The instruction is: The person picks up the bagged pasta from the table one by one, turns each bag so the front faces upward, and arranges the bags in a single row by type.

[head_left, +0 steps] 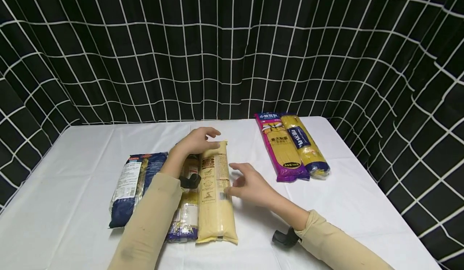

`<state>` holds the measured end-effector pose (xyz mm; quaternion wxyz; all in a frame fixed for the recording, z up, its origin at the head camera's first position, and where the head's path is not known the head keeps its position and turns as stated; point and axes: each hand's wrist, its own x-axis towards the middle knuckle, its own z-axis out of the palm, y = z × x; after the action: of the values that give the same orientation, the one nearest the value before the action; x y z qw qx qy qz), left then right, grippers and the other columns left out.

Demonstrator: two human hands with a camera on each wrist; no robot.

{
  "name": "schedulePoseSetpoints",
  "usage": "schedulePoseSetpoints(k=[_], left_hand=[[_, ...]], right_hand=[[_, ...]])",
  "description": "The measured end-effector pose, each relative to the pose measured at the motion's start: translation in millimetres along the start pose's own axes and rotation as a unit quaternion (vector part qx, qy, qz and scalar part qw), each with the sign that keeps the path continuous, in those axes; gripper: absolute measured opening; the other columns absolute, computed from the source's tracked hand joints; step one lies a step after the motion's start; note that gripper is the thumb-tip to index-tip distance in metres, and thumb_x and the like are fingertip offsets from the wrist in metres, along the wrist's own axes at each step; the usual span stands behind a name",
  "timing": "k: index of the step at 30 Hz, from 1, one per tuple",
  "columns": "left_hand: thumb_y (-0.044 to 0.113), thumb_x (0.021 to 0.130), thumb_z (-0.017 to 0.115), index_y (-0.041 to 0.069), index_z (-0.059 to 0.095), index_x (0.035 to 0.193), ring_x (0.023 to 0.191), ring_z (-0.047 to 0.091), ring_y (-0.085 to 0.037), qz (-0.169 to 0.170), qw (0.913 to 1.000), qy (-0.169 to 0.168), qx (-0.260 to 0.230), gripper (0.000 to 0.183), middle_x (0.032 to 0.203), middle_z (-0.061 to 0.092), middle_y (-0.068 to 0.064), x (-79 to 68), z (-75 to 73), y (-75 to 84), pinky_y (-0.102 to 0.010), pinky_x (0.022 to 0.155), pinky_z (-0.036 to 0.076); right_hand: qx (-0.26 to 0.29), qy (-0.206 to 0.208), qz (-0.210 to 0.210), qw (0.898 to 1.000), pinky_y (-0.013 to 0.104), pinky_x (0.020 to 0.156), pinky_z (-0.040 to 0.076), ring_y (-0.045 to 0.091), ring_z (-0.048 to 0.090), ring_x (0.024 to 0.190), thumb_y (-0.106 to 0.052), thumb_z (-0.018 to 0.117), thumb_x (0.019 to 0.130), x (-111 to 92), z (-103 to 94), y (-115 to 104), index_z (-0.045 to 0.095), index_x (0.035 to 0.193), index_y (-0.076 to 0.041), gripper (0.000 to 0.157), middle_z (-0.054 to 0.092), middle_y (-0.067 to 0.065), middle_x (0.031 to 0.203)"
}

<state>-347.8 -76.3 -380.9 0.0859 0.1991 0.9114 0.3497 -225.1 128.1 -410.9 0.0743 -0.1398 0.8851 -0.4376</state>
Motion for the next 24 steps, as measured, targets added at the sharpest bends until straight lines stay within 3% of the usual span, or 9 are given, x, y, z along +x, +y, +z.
schedulePoseSetpoints(k=[4,8,13,17,20,24], left_hand=[[0.029,0.086,0.068,0.015,0.05,0.138,0.123,0.048,-0.028,-0.036,0.9978,-0.049,0.025,0.056,0.139,0.048,-0.012,-1.5,6.7,-6.6,-0.044,0.1,0.041],[0.033,0.084,0.07,0.017,0.047,0.14,0.121,0.046,-0.025,-0.053,0.996,-0.064,0.034,0.063,0.143,0.045,-0.009,0.2,10.1,-11.9,-0.043,0.102,0.039],[0.033,0.081,0.074,0.018,0.05,0.138,0.117,0.048,-0.025,-0.052,0.9971,-0.051,0.022,0.064,0.139,0.048,-0.009,2.0,7.7,-14.7,-0.042,0.1,0.04],[0.03,0.077,0.079,0.018,0.055,0.132,0.1,0.054,-0.023,-0.041,0.9988,-0.029,0.001,0.061,0.124,0.056,-0.008,3.7,7.7,-17.0,-0.036,0.087,0.047],[0.028,0.075,0.082,0.017,0.058,0.128,0.092,0.056,-0.021,-0.03,0.9994,-0.011,-0.012,0.06,0.115,0.06,-0.006,4.7,9.3,-18.8,-0.032,0.079,0.048],[0.024,0.073,0.083,0.015,0.059,0.125,0.089,0.056,-0.02,-0.013,0.9997,0.009,-0.017,0.058,0.114,0.062,-0.006,2.4,10.5,-18.4,-0.032,0.078,0.047]], right_hand=[[-0.023,-0.021,-0.004,1.0,0.031,0.078,0.05,0.019,0.061,0.091,-0.028,0.083,0.071,3.4,10.5,-3.2,0.041,0.142,-0.005,0.086,0.046,0.014,0.133],[-0.041,-0.024,-0.009,0.999,0.03,0.077,0.05,0.019,0.059,0.091,-0.03,0.083,0.069,6.7,13.5,-4.6,0.041,0.142,-0.005,0.088,0.045,0.014,0.135],[-0.041,-0.024,-0.012,0.999,0.029,0.076,0.05,0.018,0.059,0.091,-0.028,0.083,0.07,7.8,13.7,-5.2,0.041,0.142,-0.005,0.087,0.044,0.014,0.137],[-0.032,-0.024,-0.012,0.999,0.027,0.075,0.051,0.017,0.06,0.09,-0.024,0.083,0.07,8.8,12.9,-3.6,0.04,0.143,-0.005,0.086,0.045,0.015,0.137],[0.001,-0.025,-0.015,1.0,0.028,0.07,0.053,0.018,0.063,0.085,-0.017,0.082,0.072,10.2,12.2,-1.0,0.037,0.144,-0.004,0.085,0.046,0.016,0.136],[0.065,-0.03,-0.001,0.997,0.03,0.063,0.054,0.018,0.064,0.079,-0.01,0.077,0.077,10.9,12.1,1.3,0.027,0.148,-0.005,0.087,0.047,0.013,0.136]])
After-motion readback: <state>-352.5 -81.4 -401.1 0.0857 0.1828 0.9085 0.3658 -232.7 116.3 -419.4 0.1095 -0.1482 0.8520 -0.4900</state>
